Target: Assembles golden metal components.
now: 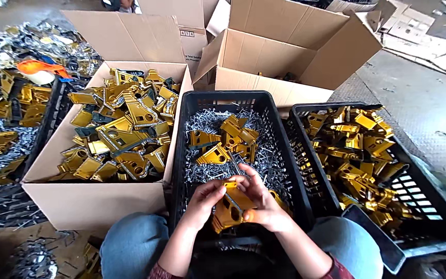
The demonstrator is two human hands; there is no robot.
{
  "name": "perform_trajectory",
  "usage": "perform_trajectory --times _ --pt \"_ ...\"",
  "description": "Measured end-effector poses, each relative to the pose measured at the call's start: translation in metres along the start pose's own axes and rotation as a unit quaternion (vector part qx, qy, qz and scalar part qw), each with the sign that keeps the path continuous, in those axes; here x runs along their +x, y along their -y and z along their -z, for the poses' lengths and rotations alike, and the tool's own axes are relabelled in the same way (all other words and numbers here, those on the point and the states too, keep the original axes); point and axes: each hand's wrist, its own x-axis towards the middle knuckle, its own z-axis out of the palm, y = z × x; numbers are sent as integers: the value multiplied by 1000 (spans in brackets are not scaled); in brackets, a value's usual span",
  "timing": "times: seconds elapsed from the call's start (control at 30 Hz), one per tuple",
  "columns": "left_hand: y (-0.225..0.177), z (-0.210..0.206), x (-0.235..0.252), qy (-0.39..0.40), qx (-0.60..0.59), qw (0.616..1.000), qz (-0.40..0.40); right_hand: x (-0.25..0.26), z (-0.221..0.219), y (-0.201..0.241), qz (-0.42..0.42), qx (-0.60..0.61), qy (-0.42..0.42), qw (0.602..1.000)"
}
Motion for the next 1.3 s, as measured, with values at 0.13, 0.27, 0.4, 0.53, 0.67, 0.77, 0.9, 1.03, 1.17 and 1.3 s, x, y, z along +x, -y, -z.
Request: perform_trajectory --times 0.13,0.27,0.4,0.53,0.67,0.77,0.9,1.03,1.17,1.3 --pt "-3 -10 -3 -1 -59 998 19 3 -2 5 28 -81 -5 996" --pt "5 -19 -3 -22 -74 997 21 2 -2 2 6 -96 -15 995" --pt "10 -22 -4 -37 -137 989 38 2 -10 1 16 -83 -40 996" --pt "14 -22 -5 -41 -138 989 38 -3 -15 -1 21 -43 -65 997" --pt "13 -16 -4 -34 -128 990 47 -5 -19 -2 16 -3 -70 997" --pt "9 -16 -5 -24 -151 987 57 -8 -23 -3 48 -76 -69 994" --pt "4 -7 4 -24 1 999 48 -7 -16 1 69 -247 -98 962" --pt "-4 3 6 36 153 985 72 -8 -6 0 136 -554 -50 820" --pt "-2 -7 0 75 132 981 123 -6 -2 0 87 -559 -2 825" --pt "-1 -3 -2 96 99 986 91 -3 8 13 -1 -449 -27 893"
